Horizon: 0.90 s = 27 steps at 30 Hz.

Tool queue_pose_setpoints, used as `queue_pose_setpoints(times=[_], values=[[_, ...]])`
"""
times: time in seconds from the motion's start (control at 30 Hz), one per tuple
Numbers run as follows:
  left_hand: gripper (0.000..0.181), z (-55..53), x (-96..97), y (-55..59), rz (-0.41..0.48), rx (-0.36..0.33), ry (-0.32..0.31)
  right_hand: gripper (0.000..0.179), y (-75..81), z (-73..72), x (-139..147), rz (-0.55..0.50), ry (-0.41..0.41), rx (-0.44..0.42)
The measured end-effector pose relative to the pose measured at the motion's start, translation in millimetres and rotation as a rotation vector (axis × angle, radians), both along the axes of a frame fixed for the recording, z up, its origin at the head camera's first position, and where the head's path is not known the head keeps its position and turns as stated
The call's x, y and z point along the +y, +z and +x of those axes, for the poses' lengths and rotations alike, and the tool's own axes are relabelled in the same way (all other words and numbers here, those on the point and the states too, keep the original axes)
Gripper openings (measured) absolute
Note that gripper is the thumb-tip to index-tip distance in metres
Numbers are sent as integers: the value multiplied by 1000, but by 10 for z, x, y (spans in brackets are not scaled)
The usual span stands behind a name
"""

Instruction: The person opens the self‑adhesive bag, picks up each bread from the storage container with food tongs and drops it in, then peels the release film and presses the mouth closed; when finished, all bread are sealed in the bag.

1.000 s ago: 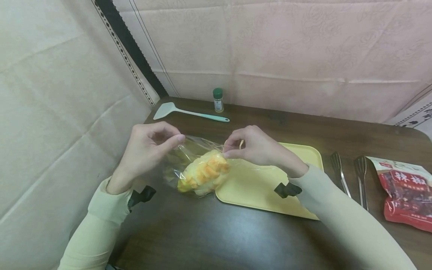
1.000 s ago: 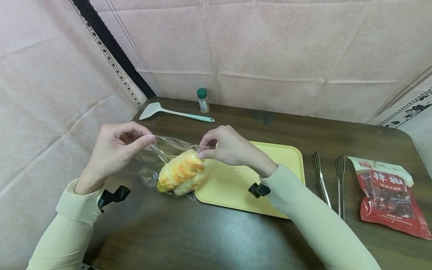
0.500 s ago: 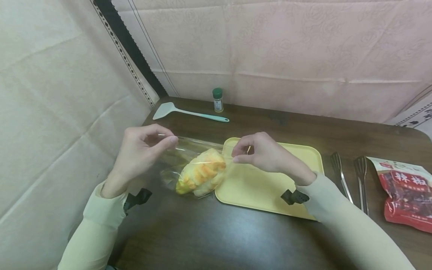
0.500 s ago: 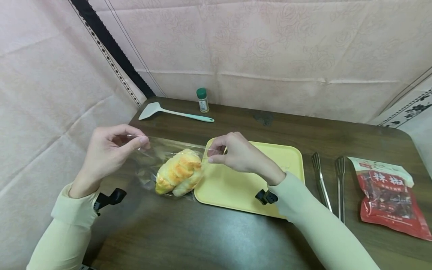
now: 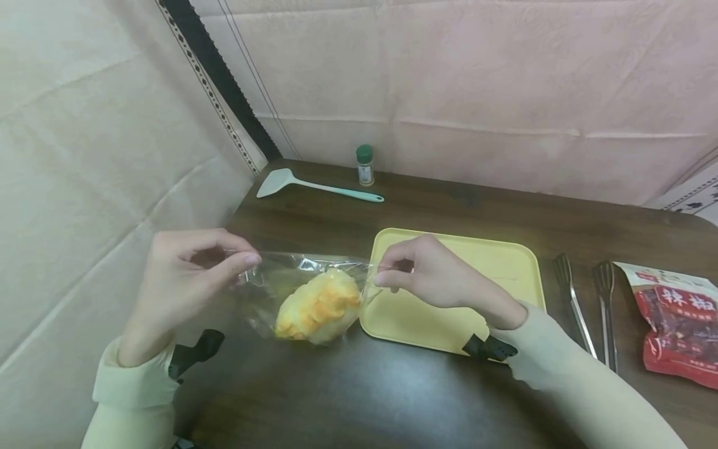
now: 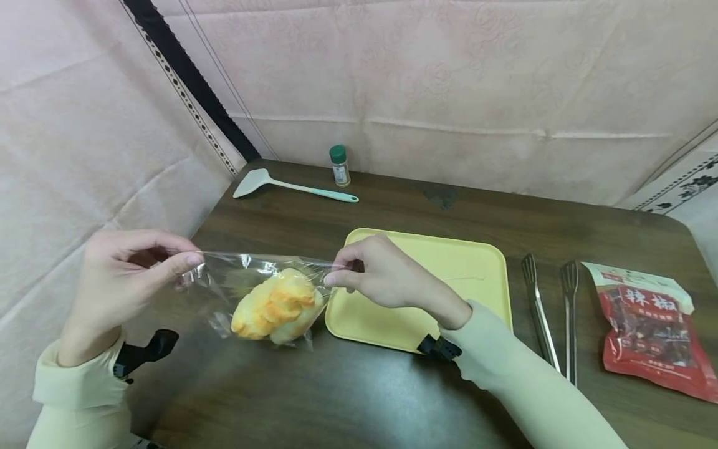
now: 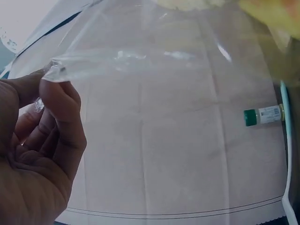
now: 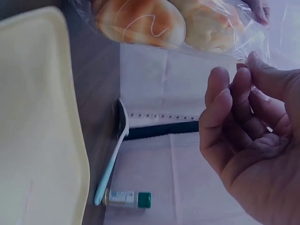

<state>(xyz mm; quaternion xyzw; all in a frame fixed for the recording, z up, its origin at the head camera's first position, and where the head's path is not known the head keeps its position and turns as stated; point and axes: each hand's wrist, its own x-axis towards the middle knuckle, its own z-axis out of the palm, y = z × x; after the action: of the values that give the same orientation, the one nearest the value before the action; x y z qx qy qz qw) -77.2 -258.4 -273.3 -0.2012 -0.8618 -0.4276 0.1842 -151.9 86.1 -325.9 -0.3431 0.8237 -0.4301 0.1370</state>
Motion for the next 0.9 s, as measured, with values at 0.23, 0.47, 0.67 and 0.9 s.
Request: queue_pose_setpoints(times=[0.23, 0.47, 0.67, 0.9], values=[[2, -419, -126, -128, -161, -249, 110, 23, -170, -261, -219, 116, -9, -44], [17, -1061, -300, -413, -329, -366, 117, 26, -375, -637, -460, 194, -108, -83], [16, -1525, -386, -692, -332, -421, 93, 39, -498, -869, -600, 250, -215, -113], [18, -1847, -444, -921, -329, -469, 40, 51, -612, -1033, -703, 300, -238, -126]])
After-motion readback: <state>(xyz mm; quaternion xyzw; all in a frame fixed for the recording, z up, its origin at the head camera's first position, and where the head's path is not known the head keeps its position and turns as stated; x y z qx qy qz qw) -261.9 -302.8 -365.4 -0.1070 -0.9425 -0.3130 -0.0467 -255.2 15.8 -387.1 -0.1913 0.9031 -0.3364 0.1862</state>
